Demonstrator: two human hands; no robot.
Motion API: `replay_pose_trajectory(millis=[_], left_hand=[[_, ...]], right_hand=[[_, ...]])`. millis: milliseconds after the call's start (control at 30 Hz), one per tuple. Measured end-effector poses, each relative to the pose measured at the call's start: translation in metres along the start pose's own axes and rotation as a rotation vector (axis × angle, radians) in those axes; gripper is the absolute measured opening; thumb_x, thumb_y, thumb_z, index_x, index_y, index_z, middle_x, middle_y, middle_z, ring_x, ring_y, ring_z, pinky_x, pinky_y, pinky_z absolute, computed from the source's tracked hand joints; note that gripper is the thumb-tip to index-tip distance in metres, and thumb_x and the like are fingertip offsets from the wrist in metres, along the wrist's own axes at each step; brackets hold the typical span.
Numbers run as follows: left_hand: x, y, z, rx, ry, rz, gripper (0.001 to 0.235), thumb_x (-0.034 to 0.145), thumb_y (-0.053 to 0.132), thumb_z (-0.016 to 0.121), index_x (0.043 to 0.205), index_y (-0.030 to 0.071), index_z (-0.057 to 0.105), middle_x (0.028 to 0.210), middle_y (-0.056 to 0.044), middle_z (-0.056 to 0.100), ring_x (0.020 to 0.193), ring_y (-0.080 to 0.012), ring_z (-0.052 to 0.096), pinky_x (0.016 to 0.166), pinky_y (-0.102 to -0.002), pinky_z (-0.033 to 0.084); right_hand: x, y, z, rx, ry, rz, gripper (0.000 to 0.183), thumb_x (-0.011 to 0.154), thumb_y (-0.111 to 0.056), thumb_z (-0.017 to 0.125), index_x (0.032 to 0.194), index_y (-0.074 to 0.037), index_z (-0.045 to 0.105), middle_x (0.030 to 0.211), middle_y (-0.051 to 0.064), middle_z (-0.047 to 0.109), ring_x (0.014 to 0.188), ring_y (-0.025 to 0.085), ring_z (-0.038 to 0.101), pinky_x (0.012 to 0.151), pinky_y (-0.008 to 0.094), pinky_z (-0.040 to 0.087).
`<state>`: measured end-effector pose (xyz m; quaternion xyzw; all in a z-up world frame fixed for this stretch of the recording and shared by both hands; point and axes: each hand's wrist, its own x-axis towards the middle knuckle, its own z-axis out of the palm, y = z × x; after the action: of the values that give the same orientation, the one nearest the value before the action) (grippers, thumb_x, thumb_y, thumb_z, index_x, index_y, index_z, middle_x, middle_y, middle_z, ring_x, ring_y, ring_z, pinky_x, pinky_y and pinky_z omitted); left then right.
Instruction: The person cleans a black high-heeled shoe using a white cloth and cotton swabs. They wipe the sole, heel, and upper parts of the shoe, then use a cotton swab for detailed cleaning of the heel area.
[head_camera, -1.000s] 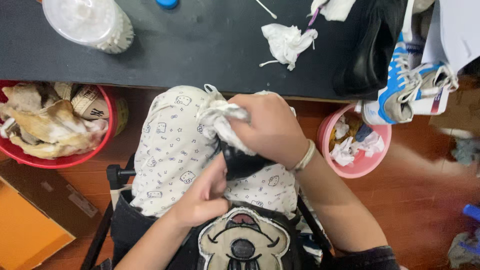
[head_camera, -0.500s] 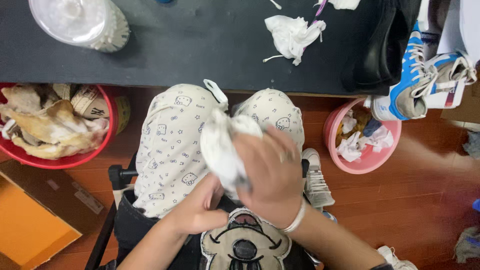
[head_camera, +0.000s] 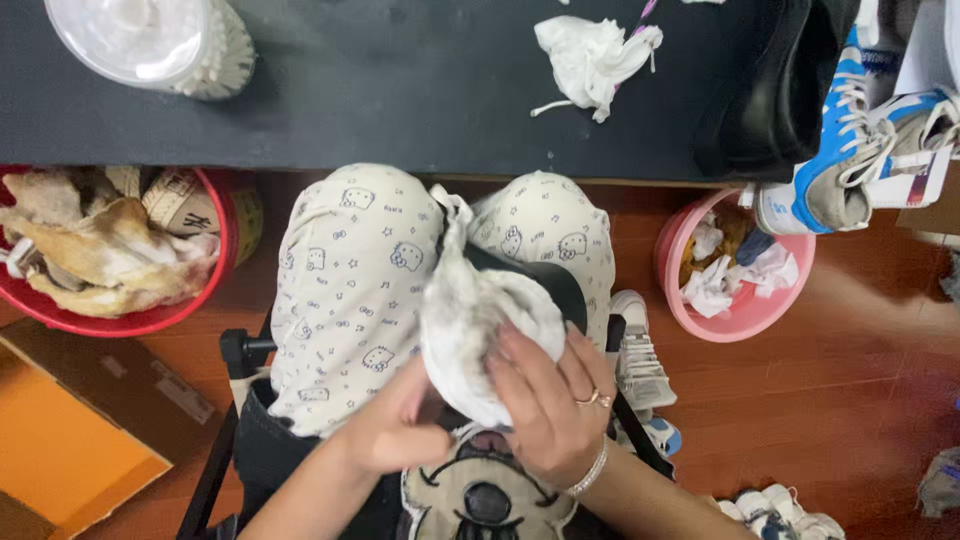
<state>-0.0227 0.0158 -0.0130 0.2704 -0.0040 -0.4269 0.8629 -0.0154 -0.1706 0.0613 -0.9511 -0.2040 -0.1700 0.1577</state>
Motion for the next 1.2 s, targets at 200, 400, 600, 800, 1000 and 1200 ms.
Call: replay_pose_trajectory(millis=[200,400,600,800,1000,1200], left_hand=[[0.003,0.001,-0.010,0.256,-0.138,-0.021,0.097,0.066,-0.003,0.060,0.158,-0.007,0.029,0.160,-0.016,0.039,0.155,-0.0226,0.031,0.131,-0.037,0.018],[0.000,0.013,0.006,0.439,-0.155,-0.093,0.098,0.067,0.001,0.061,0.159,-0.007,0.030,0.152,-0.017,0.039,0.147,-0.0241,0.031,0.125,-0.036,0.022],[0.009,0.038,0.018,0.098,-0.138,0.026,0.108,0.057,-0.002,0.053,0.160,-0.010,0.024,0.165,-0.017,0.037,0.158,-0.0247,0.028,0.130,-0.035,0.015],[0.008,0.028,0.002,0.061,-0.213,0.081,0.104,0.061,0.005,0.055,0.160,-0.012,0.028,0.165,-0.019,0.040,0.159,-0.0276,0.033,0.134,-0.039,0.019],[0.011,0.021,-0.004,0.061,-0.248,0.115,0.105,0.064,0.008,0.059,0.161,-0.010,0.024,0.168,-0.017,0.035,0.162,-0.0262,0.028,0.136,-0.039,0.017],[0.011,0.007,0.005,0.068,-0.160,0.019,0.107,0.064,0.006,0.058,0.162,-0.006,0.016,0.168,-0.015,0.029,0.160,-0.0260,0.024,0.131,-0.040,0.016]], right_hand=[[0.039,0.016,-0.007,0.286,-0.209,0.105,0.044,0.081,-0.017,0.071,0.122,-0.001,0.064,0.116,0.013,0.073,0.110,0.030,0.070,0.109,0.050,0.048],[0.099,0.069,0.017,0.585,-0.773,0.088,0.035,0.082,-0.011,0.070,0.116,-0.011,0.076,0.098,0.014,0.075,0.092,0.030,0.071,0.086,0.041,0.055],[0.112,0.106,0.016,0.965,-0.643,0.606,0.029,0.095,-0.012,0.061,0.121,-0.006,0.072,0.098,0.000,0.076,0.081,0.006,0.069,0.070,0.024,0.056],[0.062,0.100,-0.043,1.274,-0.196,0.893,0.031,0.104,-0.009,0.057,0.133,0.000,0.064,0.096,0.002,0.066,0.078,0.004,0.059,0.064,0.018,0.047],[0.008,0.063,-0.051,0.950,0.067,0.660,0.061,0.095,-0.015,0.068,0.147,-0.009,0.036,0.141,0.008,0.053,0.121,0.014,0.059,0.083,0.023,0.050],[-0.006,0.014,-0.017,0.167,-0.180,0.151,0.069,0.079,-0.027,0.073,0.141,-0.018,0.045,0.148,0.014,0.047,0.139,0.038,0.044,0.120,0.049,0.028]])
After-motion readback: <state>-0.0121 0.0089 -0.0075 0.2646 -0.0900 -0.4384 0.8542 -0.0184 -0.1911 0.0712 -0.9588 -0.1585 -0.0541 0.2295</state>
